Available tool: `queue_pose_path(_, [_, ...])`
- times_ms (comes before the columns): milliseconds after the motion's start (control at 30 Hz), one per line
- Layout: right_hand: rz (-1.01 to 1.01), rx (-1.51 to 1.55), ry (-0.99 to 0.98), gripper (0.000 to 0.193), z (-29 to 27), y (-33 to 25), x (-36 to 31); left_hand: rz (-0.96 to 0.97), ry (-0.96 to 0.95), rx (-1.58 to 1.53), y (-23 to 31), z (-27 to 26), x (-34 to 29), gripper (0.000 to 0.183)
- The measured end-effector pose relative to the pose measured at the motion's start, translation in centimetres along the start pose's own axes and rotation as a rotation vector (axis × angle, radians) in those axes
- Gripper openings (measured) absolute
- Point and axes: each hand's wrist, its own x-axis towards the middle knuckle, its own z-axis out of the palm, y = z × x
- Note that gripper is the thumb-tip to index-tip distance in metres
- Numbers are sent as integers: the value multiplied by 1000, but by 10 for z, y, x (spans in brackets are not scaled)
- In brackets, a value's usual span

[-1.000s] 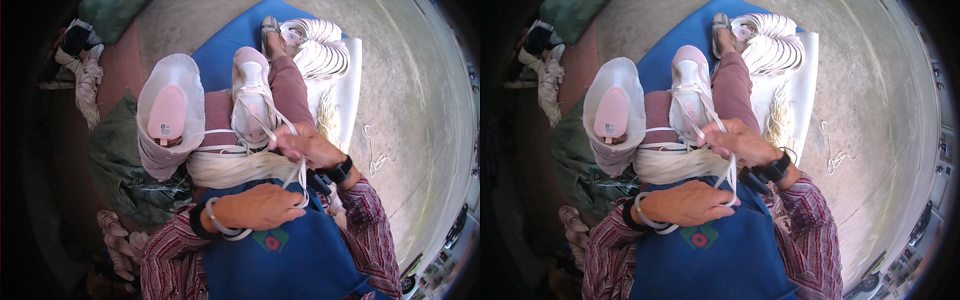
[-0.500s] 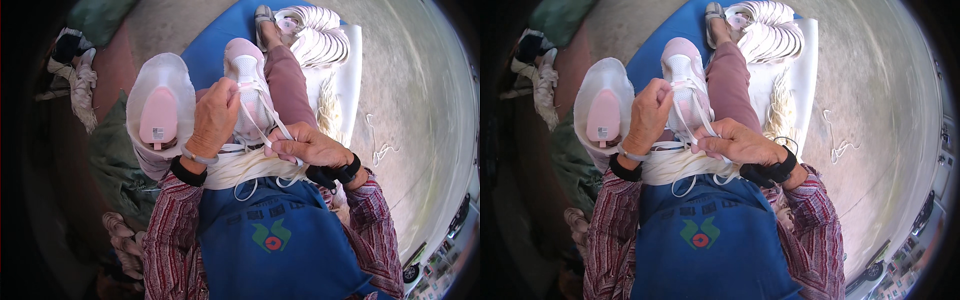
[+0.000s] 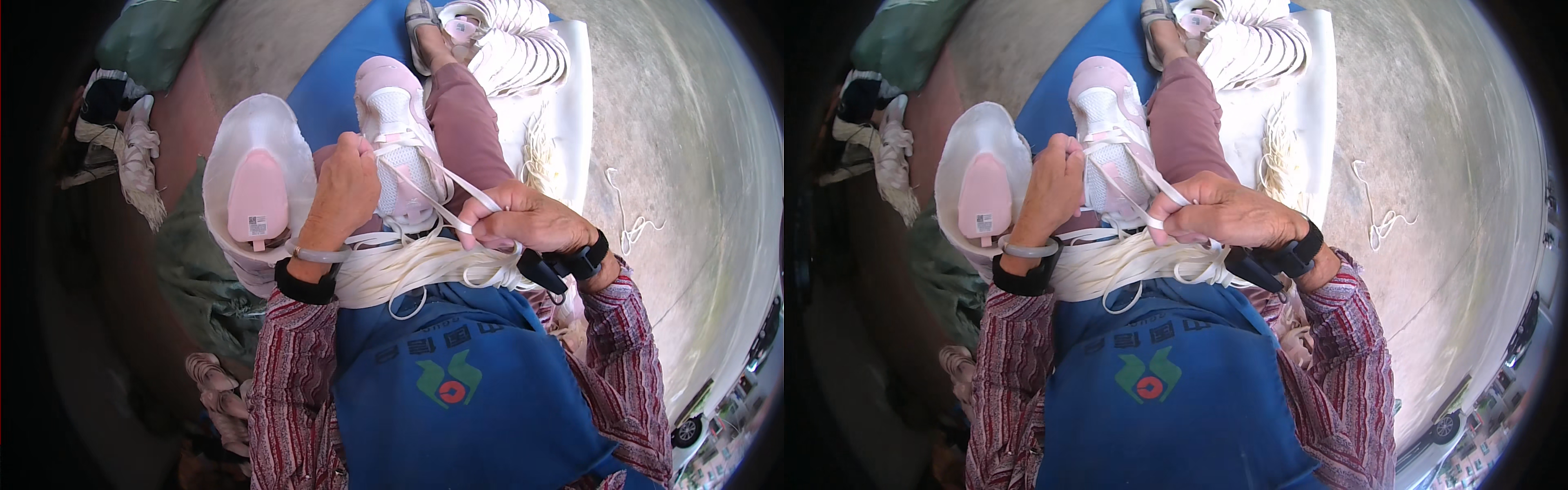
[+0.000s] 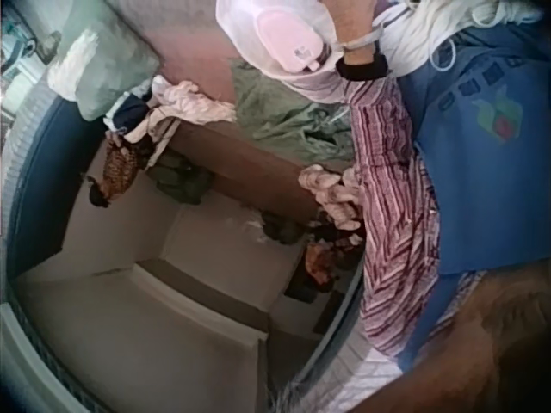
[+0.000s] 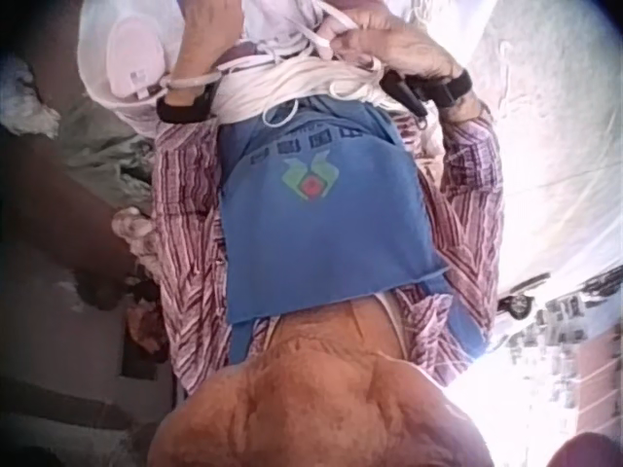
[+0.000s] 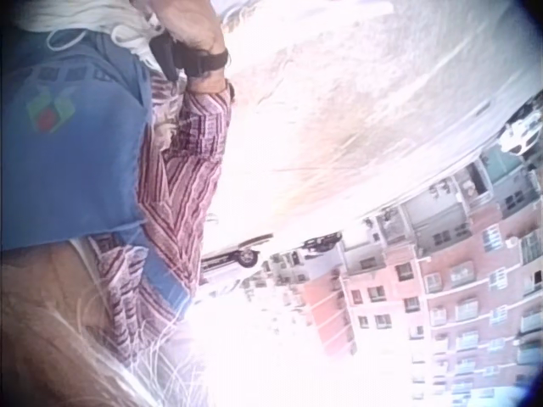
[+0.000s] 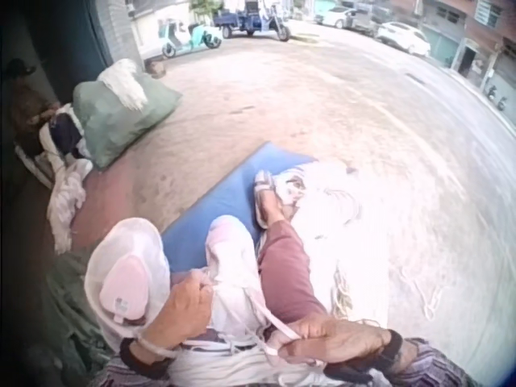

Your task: Insert and thread laces through the eyelets of a shoe upper.

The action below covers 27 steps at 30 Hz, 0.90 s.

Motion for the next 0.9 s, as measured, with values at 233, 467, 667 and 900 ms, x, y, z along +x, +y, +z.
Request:
queue_pose_path(233, [-142,-159,-50,14,24,9,12,612,250,39,-18,5,5,19])
queue_pose_path(467, [-406,-668,-4,8,64,18,31,-157,-11,-212,12,-3,-1,18])
queue_pose_path(667, [-446,-847,49,12,72,20,28,-22,74,-123,-3,1,-3,15])
queue_pose_path(900, [-430,-525,100,12,27,7,-3,-11,42,-301,2,2,-15,15])
